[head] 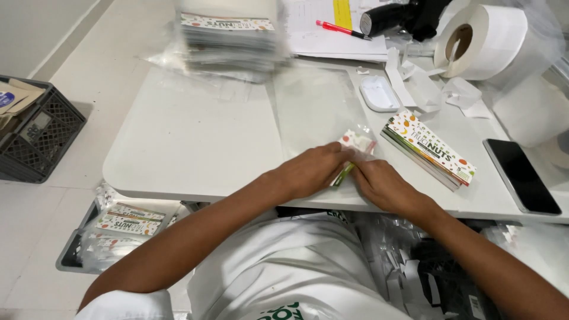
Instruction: Inserting printed labels into clear plastic bags for nut products on a tabletop.
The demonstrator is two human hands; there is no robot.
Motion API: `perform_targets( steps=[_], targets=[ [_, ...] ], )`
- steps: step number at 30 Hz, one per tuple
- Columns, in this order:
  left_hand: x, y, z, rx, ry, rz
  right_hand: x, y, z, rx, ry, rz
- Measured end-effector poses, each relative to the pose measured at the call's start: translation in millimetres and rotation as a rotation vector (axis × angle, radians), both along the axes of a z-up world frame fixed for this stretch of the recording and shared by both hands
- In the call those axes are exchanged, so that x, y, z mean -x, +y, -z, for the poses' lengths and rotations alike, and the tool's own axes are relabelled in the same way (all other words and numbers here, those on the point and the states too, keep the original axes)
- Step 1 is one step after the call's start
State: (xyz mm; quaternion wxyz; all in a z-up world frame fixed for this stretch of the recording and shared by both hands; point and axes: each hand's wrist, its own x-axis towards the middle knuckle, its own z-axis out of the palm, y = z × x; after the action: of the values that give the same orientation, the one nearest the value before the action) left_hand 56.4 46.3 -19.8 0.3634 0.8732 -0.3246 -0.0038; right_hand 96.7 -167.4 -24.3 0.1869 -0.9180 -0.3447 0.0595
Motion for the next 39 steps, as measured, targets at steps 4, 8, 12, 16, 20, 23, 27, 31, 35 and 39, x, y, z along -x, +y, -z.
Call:
perform_targets(
  steps=[4,8,12,16,20,23,27,31,35,39],
  targets=[
    [-6,-7,5,-0.033,-0.174,-0.014,-25,33,16,0.162,-0.085,0.108],
    [11,-18,-6,-0.050,-0.322,-0.025,-188,16,189,0.564,-0.456,0.062],
    [26,-32,-16,-0.001,-0.334,0.010,-377,65,290,0.978,-0.749,-0.024],
    [33,-31,-8,-0.053,-0.390,-0.009,-296,89,206,0.719,-0.541,0.106],
    [37,-33,7,-0.076,-0.389,-0.057,-176,95,137,0.392,-0.253,0.254],
    [37,-30,-7,0.076,-0.144,-0.088,-106,104,57,0.168,-0.053,0.354],
    [21,11,-1,-0.123,-0.319,-0.545,-83,102,42,-0.007,-0.198,0.283],
    [-5,54,20,0.136,0.087,-0.795,-38,119,17,-0.119,-0.097,0.172],
    [-16,98,53,0.432,-0.154,-0.755,12,119,9,-0.091,-0.124,0.007],
    [23,158,48,0.380,-0.211,-0.745,52,60,11,-0.127,0.099,-0.188]
  ],
)
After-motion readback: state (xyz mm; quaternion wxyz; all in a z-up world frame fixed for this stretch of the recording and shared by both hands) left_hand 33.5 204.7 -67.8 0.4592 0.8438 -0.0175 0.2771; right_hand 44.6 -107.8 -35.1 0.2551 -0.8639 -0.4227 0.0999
